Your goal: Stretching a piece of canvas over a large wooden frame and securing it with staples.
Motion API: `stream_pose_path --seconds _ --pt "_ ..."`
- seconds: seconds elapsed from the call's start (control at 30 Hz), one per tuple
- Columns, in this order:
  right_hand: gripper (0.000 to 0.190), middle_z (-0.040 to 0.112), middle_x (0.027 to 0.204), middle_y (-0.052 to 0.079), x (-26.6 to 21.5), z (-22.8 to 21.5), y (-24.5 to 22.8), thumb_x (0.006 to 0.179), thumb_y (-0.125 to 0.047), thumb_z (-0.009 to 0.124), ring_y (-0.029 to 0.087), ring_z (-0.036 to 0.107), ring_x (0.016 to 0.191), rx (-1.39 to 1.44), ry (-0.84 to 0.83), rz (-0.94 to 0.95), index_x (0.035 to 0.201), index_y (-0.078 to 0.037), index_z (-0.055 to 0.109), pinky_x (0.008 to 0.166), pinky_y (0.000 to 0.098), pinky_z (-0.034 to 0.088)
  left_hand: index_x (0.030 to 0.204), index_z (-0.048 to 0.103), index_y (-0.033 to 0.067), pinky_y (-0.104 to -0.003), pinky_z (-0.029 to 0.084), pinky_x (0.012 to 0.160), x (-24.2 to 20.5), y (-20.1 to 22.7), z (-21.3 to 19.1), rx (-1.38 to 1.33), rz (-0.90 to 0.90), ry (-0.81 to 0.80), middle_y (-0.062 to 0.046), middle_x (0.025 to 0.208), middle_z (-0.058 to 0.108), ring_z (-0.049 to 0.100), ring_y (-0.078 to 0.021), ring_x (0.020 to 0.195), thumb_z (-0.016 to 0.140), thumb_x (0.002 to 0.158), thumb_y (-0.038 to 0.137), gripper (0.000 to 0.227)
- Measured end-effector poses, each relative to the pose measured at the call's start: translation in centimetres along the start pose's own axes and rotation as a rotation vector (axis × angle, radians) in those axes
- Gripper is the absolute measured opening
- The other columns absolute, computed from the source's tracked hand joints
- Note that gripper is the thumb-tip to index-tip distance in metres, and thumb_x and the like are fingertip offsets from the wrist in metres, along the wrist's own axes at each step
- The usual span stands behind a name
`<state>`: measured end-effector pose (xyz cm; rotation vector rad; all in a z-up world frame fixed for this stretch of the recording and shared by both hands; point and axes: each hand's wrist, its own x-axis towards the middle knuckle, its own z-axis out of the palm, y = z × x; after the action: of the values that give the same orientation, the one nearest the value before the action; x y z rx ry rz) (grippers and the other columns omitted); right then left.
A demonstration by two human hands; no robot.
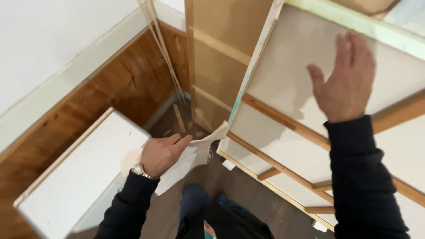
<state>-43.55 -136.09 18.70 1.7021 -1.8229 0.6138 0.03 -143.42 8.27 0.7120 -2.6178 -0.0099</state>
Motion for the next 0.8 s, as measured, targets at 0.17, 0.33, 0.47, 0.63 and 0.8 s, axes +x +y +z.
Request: stream_pose_path --seconds 0.17,0.33,0.47,0.63,0.8 --pt "0.072 0.043 0.151 0.028 3.9 3.7 4.1 0.101 -0.027 0.086 0.04 0.04 0.145 -0.24 0.04 0.004 0.148 0.012 0.047 0.123 0.0573 0.029 0.109 0.069 0.0168 -0.039 0.048 0.048 6.0 -6.4 0.7 -0.021 0.034 0.044 -0.002 0.073 0.058 0.064 -0.0233 0.061 0.068 0.092 0.022 0.017" --pt "0.064 0.046 0.139 0.019 3.6 5.0 4.2 0.096 -0.02 0.08 0.035 0.043 0.133 -0.322 0.003 0.14 0.147 0.005 0.049 0.117 0.0507 0.033 0.114 0.07 0.0172 -0.037 0.047 0.044 12.9 -12.8 1.3 -0.013 0.174 0.035 -0.002 0.075 0.06 0.062 -0.0232 0.056 0.068 0.093 0.023 0.022" --pt "0.056 0.046 0.14 0.016 2.5 5.4 3.2 0.099 -0.016 0.079 0.031 0.043 0.132 -0.338 0.024 0.22 0.145 -0.001 0.052 0.115 0.0469 0.035 0.116 0.069 0.0194 -0.037 0.047 0.043 18.2 -17.1 1.5 0.039 0.202 -0.021 -0.001 0.08 0.062 0.063 -0.0228 0.058 0.064 0.089 0.014 0.028" --pt "0.052 0.045 0.147 0.011 1.4 5.8 1.6 0.1 -0.009 0.075 0.026 0.044 0.137 -0.309 0.044 0.334 0.146 -0.005 0.053 0.113 0.0396 0.038 0.115 0.068 0.017 -0.037 0.05 0.047 24.6 -20.0 1.1 0.038 0.291 -0.052 -0.002 0.088 0.066 0.066 -0.0233 0.062 0.061 0.091 0.017 0.025" --pt "0.05 0.044 0.146 0.013 2.0 4.4 -1.4 0.101 -0.005 0.077 0.027 0.044 0.136 -0.303 0.056 0.374 0.144 -0.003 0.053 0.112 0.0401 0.039 0.109 0.069 0.0167 -0.039 0.051 0.049 29.8 -20.7 2.0 0.022 0.356 -0.074 -0.002 0.092 0.069 0.069 -0.0242 0.065 0.06 0.095 0.017 0.017"
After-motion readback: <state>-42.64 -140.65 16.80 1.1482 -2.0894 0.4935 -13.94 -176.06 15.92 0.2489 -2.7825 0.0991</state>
